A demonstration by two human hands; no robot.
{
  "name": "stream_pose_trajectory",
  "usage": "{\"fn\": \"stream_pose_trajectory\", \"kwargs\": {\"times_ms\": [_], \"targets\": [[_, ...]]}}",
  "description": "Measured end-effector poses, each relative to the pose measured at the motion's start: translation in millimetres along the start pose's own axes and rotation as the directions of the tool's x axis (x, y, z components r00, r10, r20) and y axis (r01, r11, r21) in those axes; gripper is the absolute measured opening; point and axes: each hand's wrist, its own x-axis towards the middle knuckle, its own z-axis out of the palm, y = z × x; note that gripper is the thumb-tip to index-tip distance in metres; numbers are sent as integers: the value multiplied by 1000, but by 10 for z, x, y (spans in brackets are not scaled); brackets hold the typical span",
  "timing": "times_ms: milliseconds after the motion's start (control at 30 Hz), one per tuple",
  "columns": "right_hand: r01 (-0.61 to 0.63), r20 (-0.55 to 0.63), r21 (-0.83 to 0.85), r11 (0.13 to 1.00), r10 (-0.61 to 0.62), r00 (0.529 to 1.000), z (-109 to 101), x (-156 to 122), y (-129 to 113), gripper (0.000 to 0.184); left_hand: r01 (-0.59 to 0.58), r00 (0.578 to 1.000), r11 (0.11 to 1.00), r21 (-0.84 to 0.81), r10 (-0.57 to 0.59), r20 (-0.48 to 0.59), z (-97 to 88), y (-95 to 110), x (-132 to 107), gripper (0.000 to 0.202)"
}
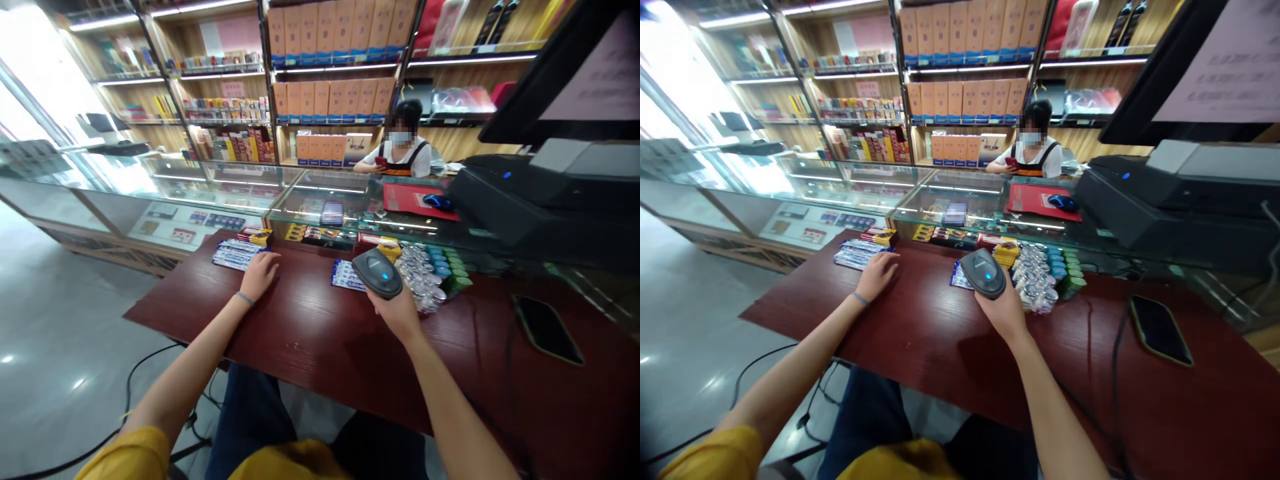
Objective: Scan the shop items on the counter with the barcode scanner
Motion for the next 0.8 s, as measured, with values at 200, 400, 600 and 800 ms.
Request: {"fn": "stream_pose_trajectory", "kwargs": {"times_ms": [200,400,600,800], "targets": [[7,79,2,1000,-7,997,223,-96,-123,52,93,996,967,237,-93,-11,-465,-624,-240,27],[181,265,-57,982,-159,951,335,-241,-241,35,155,988,947,281,-154,-27,-536,-941,-348,37],[285,331,-168,944,-218,918,375,-282,-278,35,190,980,938,289,-199,2,-452,-1021,-379,58],[282,342,-176,943,-210,916,354,-273,-287,33,163,986,935,315,-169,-9,-520,-1009,-387,46]]}}
